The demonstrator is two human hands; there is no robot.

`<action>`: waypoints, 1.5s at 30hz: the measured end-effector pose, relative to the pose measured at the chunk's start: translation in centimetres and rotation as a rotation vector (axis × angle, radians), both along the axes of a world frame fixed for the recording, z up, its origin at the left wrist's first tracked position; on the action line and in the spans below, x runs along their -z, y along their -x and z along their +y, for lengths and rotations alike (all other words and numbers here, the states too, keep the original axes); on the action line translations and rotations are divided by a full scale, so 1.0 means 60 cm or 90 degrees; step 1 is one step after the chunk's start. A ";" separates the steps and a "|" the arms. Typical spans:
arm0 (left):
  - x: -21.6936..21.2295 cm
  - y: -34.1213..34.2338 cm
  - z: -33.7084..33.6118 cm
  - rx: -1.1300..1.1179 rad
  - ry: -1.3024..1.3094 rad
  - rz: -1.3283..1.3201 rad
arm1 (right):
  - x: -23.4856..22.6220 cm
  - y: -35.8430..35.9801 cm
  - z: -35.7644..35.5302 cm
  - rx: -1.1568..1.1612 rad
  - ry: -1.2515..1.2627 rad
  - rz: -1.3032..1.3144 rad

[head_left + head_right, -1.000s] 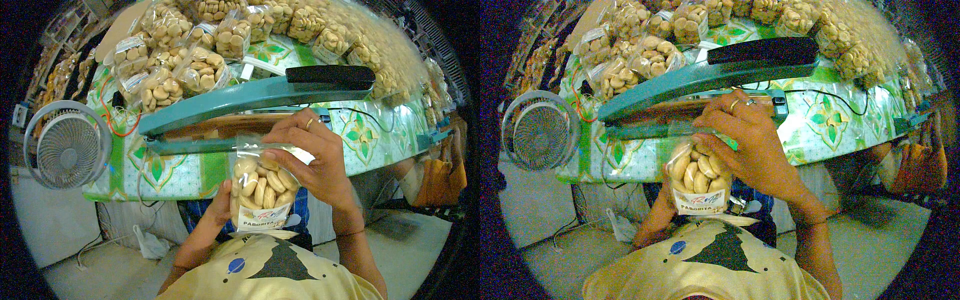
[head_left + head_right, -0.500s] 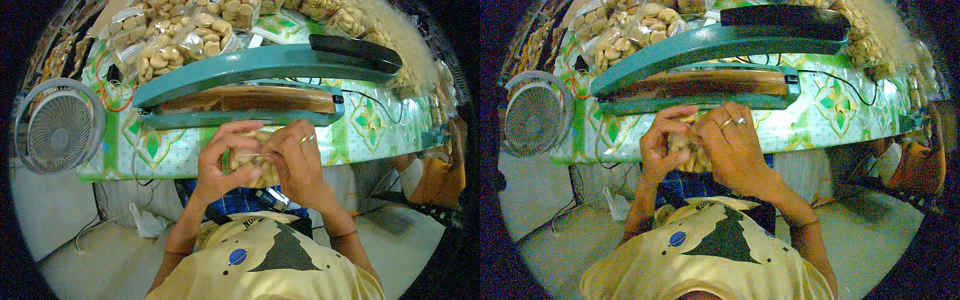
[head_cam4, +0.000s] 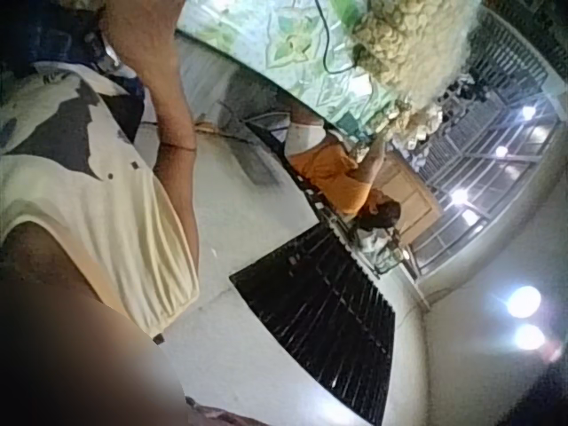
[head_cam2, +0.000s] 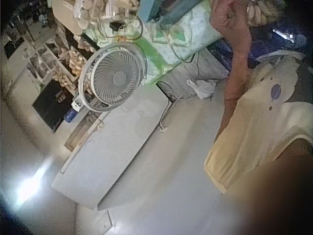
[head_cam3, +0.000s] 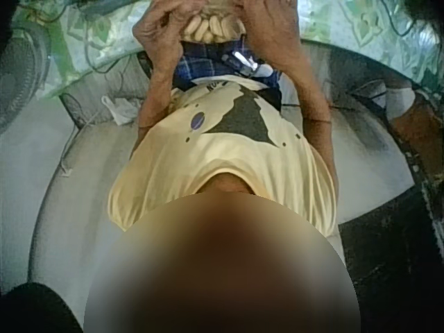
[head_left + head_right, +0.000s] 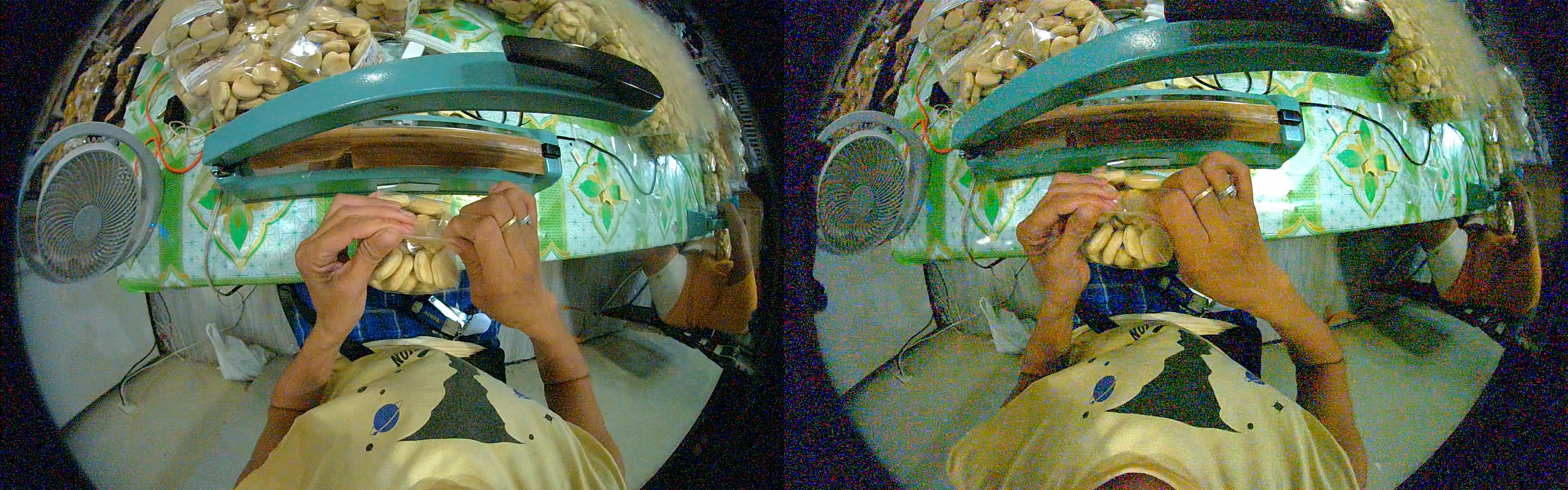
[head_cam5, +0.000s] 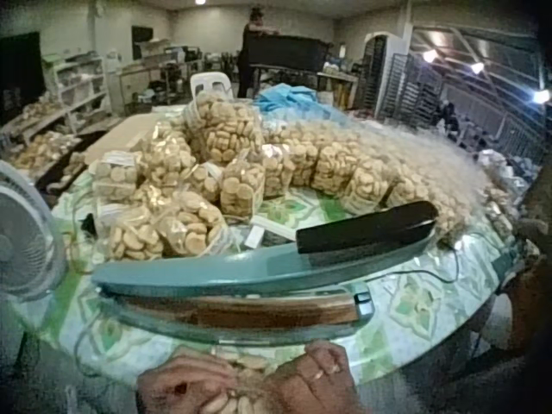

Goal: The person fills clear plastic bags with round cookies, folds the tops, and seals them using a handheld heat sealer. Sealed bags are placed on the table. The process repeats continuously.

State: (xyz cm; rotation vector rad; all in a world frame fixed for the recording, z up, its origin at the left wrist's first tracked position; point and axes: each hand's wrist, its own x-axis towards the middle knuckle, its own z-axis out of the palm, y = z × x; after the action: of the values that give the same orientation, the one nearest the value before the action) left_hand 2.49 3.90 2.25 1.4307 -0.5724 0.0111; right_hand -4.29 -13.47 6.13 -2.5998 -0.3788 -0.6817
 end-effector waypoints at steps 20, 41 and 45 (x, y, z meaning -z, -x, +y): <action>0.008 0.005 -0.017 -0.035 0.008 -0.011 | 0.028 0.036 -0.037 0.079 0.015 -0.005; -0.021 0.024 0.031 -0.004 -0.049 0.195 | 0.026 0.021 0.028 -0.077 -0.775 0.240; -0.016 0.028 0.026 -0.002 -0.040 0.186 | 0.024 0.025 0.025 -0.073 -0.720 0.230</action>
State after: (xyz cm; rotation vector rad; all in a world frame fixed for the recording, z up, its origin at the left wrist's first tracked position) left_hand 0.82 5.43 3.22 1.4617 -0.3316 -0.2113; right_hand -5.80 -11.98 4.71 -1.5435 0.0073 -0.2336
